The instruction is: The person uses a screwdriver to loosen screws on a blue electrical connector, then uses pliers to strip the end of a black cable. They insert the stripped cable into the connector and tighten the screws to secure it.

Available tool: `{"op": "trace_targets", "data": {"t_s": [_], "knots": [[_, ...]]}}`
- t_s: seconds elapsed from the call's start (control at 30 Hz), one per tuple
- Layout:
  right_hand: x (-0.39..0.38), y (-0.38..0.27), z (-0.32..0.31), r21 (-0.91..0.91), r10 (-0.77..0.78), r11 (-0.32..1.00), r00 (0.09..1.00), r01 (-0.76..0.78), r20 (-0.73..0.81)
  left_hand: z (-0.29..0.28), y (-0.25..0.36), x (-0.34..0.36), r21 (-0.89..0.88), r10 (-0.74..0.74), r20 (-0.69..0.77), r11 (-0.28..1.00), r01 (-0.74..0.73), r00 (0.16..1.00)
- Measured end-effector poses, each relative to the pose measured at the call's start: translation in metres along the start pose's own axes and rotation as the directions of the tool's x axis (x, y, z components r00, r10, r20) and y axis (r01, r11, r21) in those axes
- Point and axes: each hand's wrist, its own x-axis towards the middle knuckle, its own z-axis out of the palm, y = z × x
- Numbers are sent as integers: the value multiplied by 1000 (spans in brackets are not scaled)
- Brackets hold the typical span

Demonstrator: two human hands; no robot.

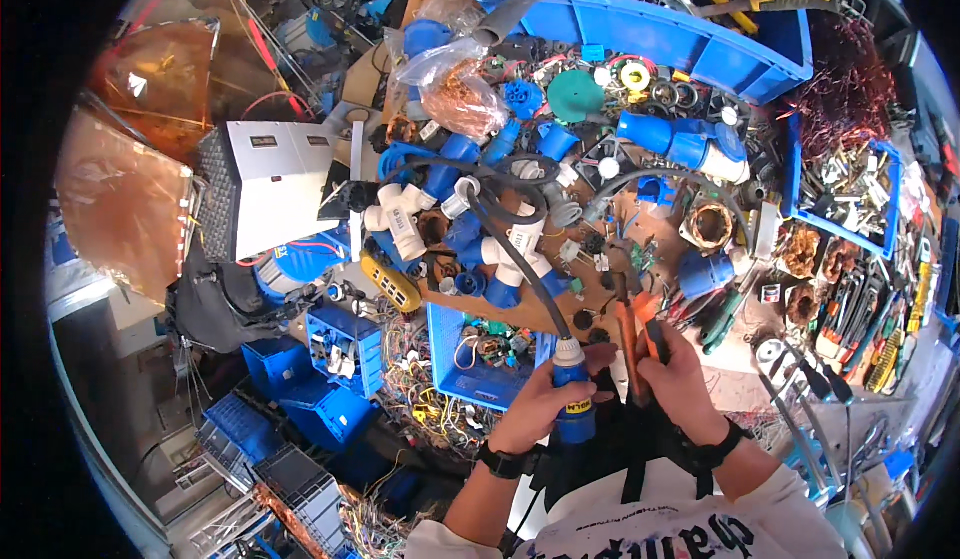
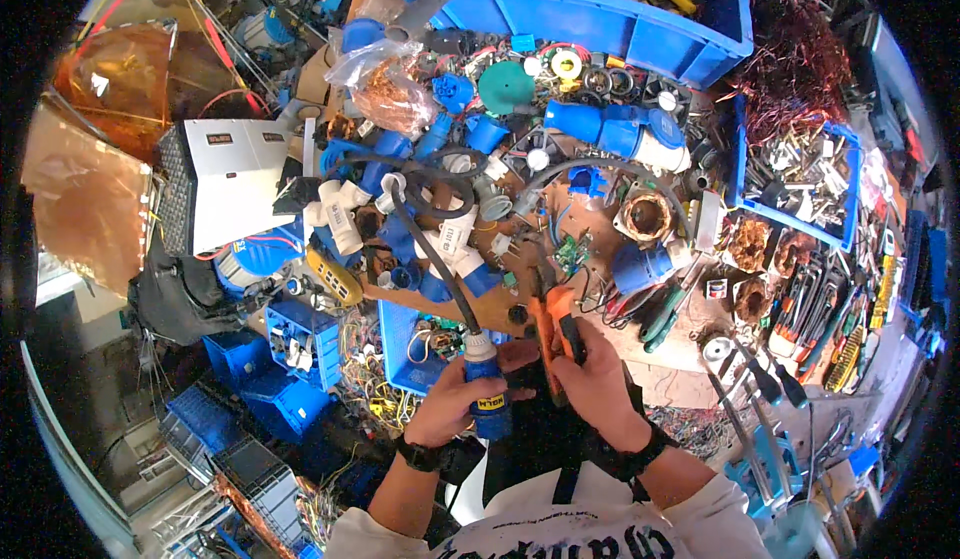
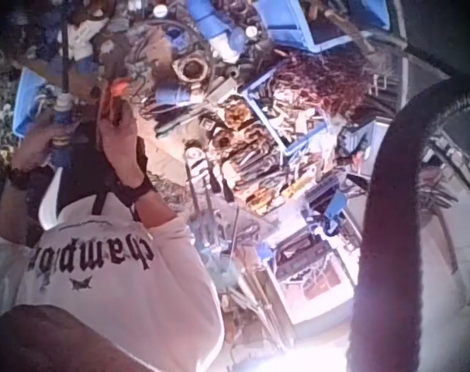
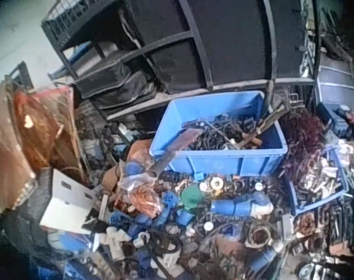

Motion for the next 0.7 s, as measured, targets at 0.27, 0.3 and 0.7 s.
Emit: {"op": "trace_targets", "data": {"t_s": [0.27, 0.3, 0.7], "knots": [[-4, -17, 2, 135, 38, 990, 996, -49, 85, 0, -9, -1, -143, -112, 91, 982, 125, 989], [-5, -21, 2, 153, -2, 988, 996, -13, 93, 0, -10, 0, -193, -77, 142, 976, 104, 987], [-6, -29, 2, 111, 23, 992, 960, -56, 278, 0, -2, 0, -115, -155, 192, 977, 179, 969]]}}
